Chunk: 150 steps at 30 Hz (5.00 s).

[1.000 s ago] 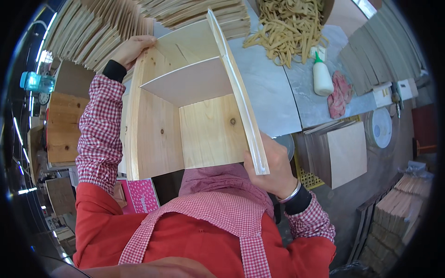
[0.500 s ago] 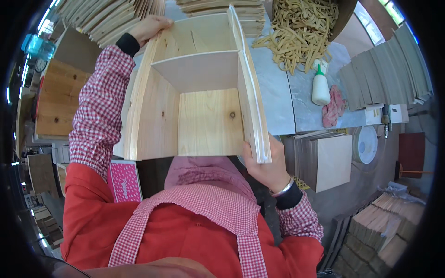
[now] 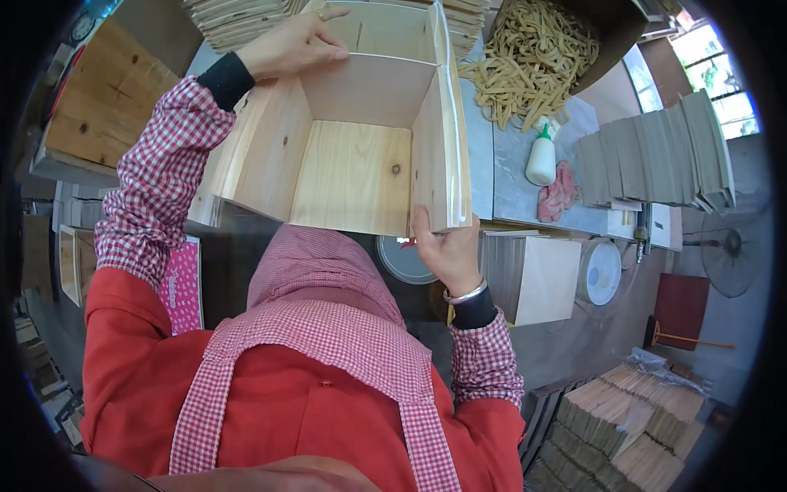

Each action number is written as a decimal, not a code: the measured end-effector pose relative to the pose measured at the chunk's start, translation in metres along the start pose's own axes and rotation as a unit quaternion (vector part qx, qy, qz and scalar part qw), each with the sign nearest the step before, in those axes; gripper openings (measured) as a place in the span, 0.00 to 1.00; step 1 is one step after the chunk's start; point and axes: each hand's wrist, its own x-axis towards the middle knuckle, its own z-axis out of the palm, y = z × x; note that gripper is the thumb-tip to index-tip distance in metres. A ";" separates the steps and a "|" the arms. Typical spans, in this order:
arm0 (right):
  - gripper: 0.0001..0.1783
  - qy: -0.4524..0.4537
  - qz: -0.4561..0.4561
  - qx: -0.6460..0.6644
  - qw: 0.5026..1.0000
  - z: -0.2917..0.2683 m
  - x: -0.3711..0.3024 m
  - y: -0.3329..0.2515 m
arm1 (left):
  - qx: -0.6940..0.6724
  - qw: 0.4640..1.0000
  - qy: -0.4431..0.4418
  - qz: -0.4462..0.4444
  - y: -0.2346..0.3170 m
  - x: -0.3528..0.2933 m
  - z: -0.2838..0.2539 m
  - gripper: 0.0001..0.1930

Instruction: Applying glue to wood panels and assembling them into small wooden boxes at a workshop station.

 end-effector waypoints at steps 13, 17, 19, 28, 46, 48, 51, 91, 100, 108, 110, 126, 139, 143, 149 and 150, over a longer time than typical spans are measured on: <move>0.09 -0.008 -0.027 -0.017 0.999 0.002 0.000 -0.004 | 0.025 0.961 -0.266 -0.065 -0.037 0.035 -0.001 0.24; 0.09 -0.012 0.001 -0.036 0.999 0.002 -0.005 0.007 | 0.185 0.981 -0.038 0.049 -0.006 0.014 0.000 0.22; 0.09 -0.025 -0.004 -0.037 0.999 -0.003 -0.003 0.008 | -0.066 0.997 0.021 0.046 -0.019 -0.001 -0.006 0.22; 0.19 -0.140 0.038 -0.069 0.987 -0.031 0.026 0.052 | -0.368 0.882 0.199 -0.217 -0.142 -0.112 0.124 0.12; 0.28 0.150 0.207 0.430 0.866 0.020 0.061 0.089 | -0.427 0.881 0.139 -0.149 -0.194 -0.162 0.254 0.12; 0.27 0.123 0.197 0.380 0.895 0.025 0.052 0.085 | -0.406 0.887 0.163 -0.146 -0.200 -0.158 0.240 0.12; 0.25 0.124 0.167 0.307 0.929 0.012 0.027 0.093 | -0.514 0.809 0.128 -0.257 -0.056 -0.112 0.147 0.12; 0.30 -0.059 -0.346 -0.543 0.763 -0.001 0.041 -0.180 | 0.248 0.897 0.313 0.188 0.156 -0.137 -0.002 0.08; 0.32 -0.107 -0.389 -0.557 0.726 0.000 0.069 -0.139 | 0.101 0.911 0.381 0.121 0.131 -0.193 -0.005 0.25; 0.32 -0.169 -0.374 -0.536 0.738 0.013 0.074 -0.138 | -0.349 0.886 0.307 0.003 0.066 -0.206 0.038 0.31; 0.33 -0.167 -0.372 -0.543 0.734 0.015 0.074 -0.136 | -0.376 0.881 0.288 0.013 0.062 -0.202 0.042 0.29; 0.30 -0.132 -0.382 -0.474 0.783 0.024 0.068 -0.115 | -0.391 0.879 0.273 0.019 0.050 -0.201 0.049 0.24; 0.20 -0.037 -0.377 -0.424 0.823 0.028 0.055 -0.097 | -0.344 0.897 0.276 0.031 0.054 -0.202 0.042 0.22; 0.21 -0.077 -0.342 -0.406 0.844 0.016 0.048 -0.103 | -0.334 0.902 0.271 0.027 0.055 -0.203 0.037 0.22; 0.31 0.020 -0.207 -0.049 0.977 -0.051 0.019 -0.048 | -0.299 0.924 0.235 0.043 0.055 -0.205 0.028 0.23; 0.31 0.024 -0.206 -0.048 0.977 -0.050 0.017 -0.039 | -0.307 0.925 0.220 0.045 0.055 -0.204 0.027 0.23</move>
